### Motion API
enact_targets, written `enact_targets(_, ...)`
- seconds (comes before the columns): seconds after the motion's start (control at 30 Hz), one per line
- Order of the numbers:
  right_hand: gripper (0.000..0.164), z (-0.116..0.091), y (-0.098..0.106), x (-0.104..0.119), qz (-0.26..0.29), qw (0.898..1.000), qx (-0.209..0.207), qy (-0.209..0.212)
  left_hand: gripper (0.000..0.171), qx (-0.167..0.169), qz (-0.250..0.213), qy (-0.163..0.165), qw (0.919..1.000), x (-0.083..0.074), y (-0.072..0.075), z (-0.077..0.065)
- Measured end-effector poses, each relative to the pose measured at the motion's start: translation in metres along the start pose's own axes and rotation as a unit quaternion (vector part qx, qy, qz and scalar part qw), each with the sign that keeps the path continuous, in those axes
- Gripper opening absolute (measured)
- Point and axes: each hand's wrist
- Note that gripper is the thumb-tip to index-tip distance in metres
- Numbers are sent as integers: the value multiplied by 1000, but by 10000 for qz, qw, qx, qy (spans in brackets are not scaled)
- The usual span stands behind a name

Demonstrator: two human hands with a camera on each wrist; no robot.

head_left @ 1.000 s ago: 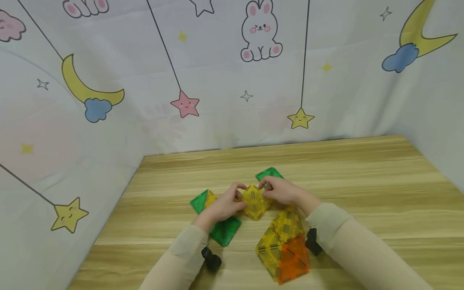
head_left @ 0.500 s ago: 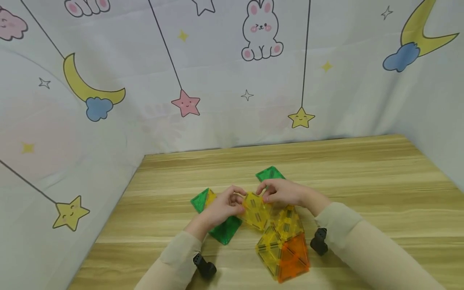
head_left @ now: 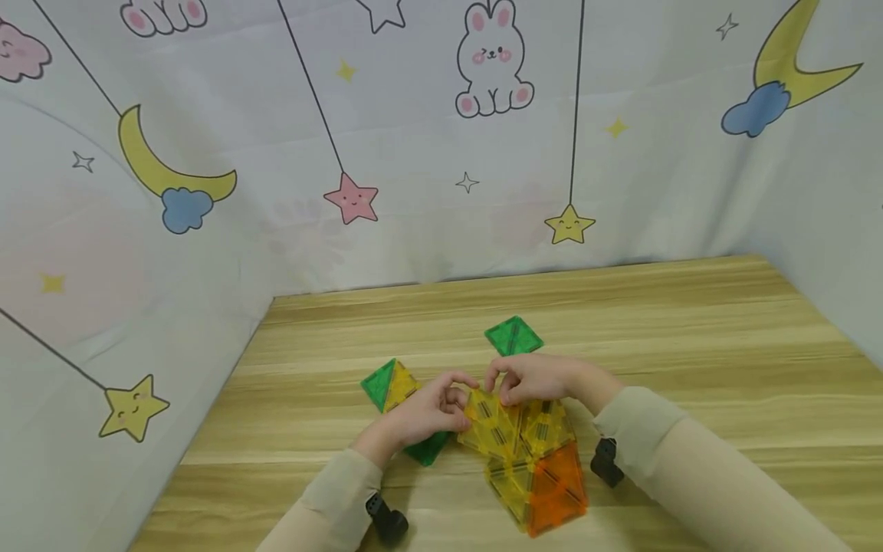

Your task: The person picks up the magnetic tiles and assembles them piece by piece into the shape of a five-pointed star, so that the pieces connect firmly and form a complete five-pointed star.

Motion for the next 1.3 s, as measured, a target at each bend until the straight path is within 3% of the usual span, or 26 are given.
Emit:
enact_targets(0.2,19,0,-3,3,-334,9993,152,13,49,90,236,88,9996,1,-2,-2)
enact_targets(0.33,20,-1,-4,2,-531,9984,181,32,48,89,683,116,9976,0,-3,-4)
enact_targets(0.47,24,-1,-5,2,-439,9986,289,-12,48,141,959,158,9952,-2,-6,-5)
enact_targets(0.7,24,-2,-5,0,-306,9987,405,-26,43,240,619,290,9974,-5,-14,-5)
enact_targets(1.0,19,-11,3,-13,-655,9977,144,96,29,373,880,542,9939,-8,-18,-8)
enact_targets(1.2,20,-19,9,-20,-700,9973,150,158,24,353,1052,439,9928,-10,-18,-9)
enact_targets(1.3,20,-22,11,-23,-686,9973,195,155,21,508,1030,452,9924,-9,-19,-10)
Point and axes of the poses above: each hand's wrist, its own z-axis towards the middle knuckle, its own y-axis out of the back of the hand, x = y × z, and after that the axes turned 2 degrees about z, right-handed
